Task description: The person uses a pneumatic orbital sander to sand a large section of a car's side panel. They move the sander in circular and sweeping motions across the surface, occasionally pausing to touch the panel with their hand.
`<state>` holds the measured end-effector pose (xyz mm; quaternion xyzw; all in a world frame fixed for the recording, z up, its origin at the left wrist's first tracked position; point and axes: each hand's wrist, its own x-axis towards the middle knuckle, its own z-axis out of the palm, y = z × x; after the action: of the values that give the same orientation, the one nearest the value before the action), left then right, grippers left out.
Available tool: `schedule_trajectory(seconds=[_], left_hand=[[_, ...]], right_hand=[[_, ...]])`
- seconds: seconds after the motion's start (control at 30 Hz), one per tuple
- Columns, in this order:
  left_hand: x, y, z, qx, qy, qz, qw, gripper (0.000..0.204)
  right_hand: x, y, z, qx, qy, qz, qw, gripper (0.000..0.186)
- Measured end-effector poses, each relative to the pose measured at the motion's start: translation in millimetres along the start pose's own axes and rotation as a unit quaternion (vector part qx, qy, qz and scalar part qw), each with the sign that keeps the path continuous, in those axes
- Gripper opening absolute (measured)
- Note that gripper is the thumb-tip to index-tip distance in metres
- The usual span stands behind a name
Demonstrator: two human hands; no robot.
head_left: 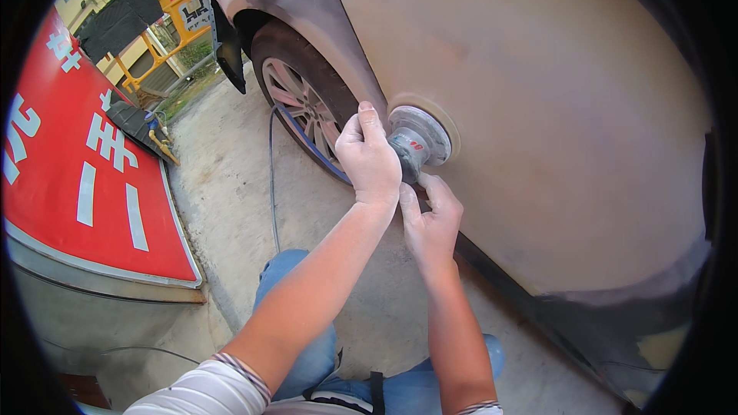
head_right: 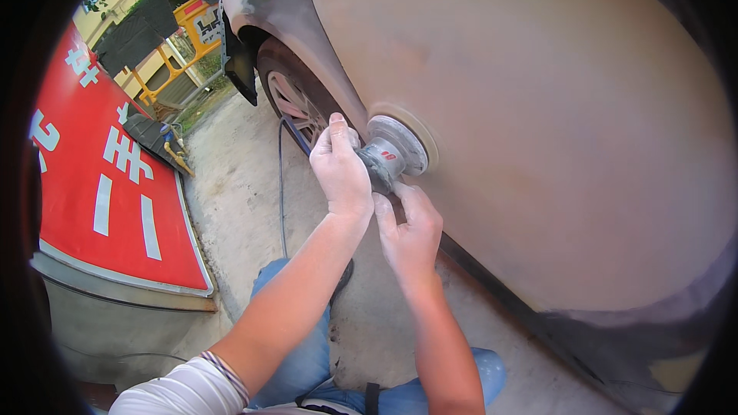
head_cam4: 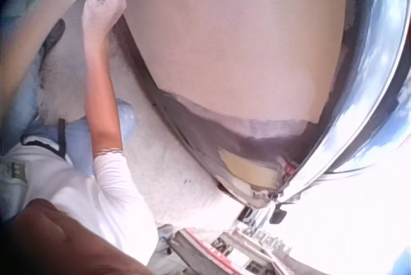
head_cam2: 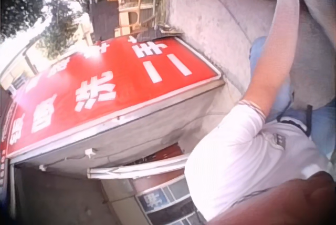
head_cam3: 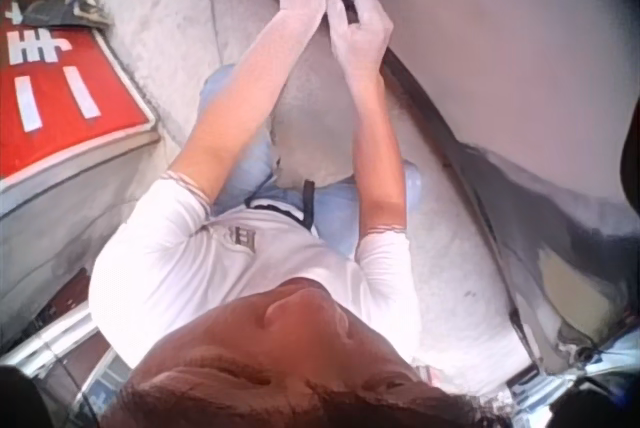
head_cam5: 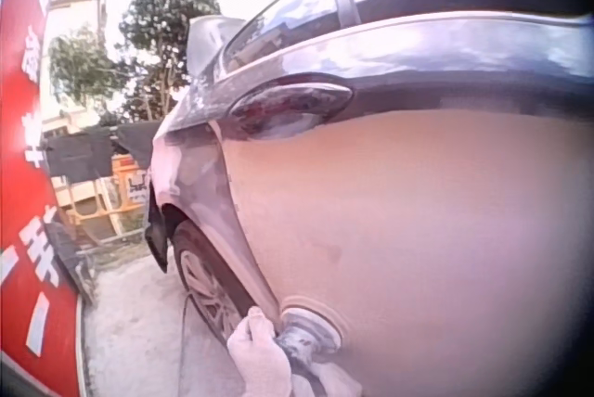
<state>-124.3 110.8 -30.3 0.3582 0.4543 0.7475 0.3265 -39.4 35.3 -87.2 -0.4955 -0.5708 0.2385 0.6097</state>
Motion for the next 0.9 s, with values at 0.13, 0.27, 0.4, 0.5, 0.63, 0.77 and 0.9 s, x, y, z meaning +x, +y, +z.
schedule_trajectory(seconds=[0.13, 0.27, 0.4, 0.5, 0.63, 0.77, 0.9], left_hand=[[12.6, 19.1, 8.9, -0.014, 0.013, 0.017, 1.0, 0.053], [-53.9, 22.2, 24.3, 0.014, -0.112, 0.063, 0.992, 0.045], [-131.0, 14.5, 41.1, -0.031, -0.237, 0.069, 0.968, 0.037], [-161.1, 17.9, 45.5, -0.079, -0.316, 0.093, 0.941, 0.025], [-142.9, 24.3, 31.2, -0.097, -0.411, 0.195, 0.885, 0.034], [-68.6, 8.7, -6.9, -0.044, -0.444, 0.156, 0.881, 0.062], [-9.3, -10.7, -39.5, -0.155, -0.391, -0.081, 0.903, 0.07]], right_hand=[[12.7, -13.1, 0.8, 0.017, 0.007, -0.034, 0.999, 0.022], [-20.7, -0.6, -42.8, 0.064, 0.119, -0.003, 0.991, 0.046], [-67.6, 16.8, -83.0, 0.073, 0.254, -0.014, 0.964, 0.048], [-77.0, 12.0, -103.4, -0.053, 0.348, -0.076, 0.933, 0.041], [-54.6, -9.6, -111.1, 0.069, 0.405, -0.107, 0.906, 0.044], [-17.8, -26.2, -87.4, 0.039, 0.281, -0.123, 0.951, 0.053], [23.3, -40.3, -24.3, 0.008, 0.19, -0.104, 0.976, 0.035]])
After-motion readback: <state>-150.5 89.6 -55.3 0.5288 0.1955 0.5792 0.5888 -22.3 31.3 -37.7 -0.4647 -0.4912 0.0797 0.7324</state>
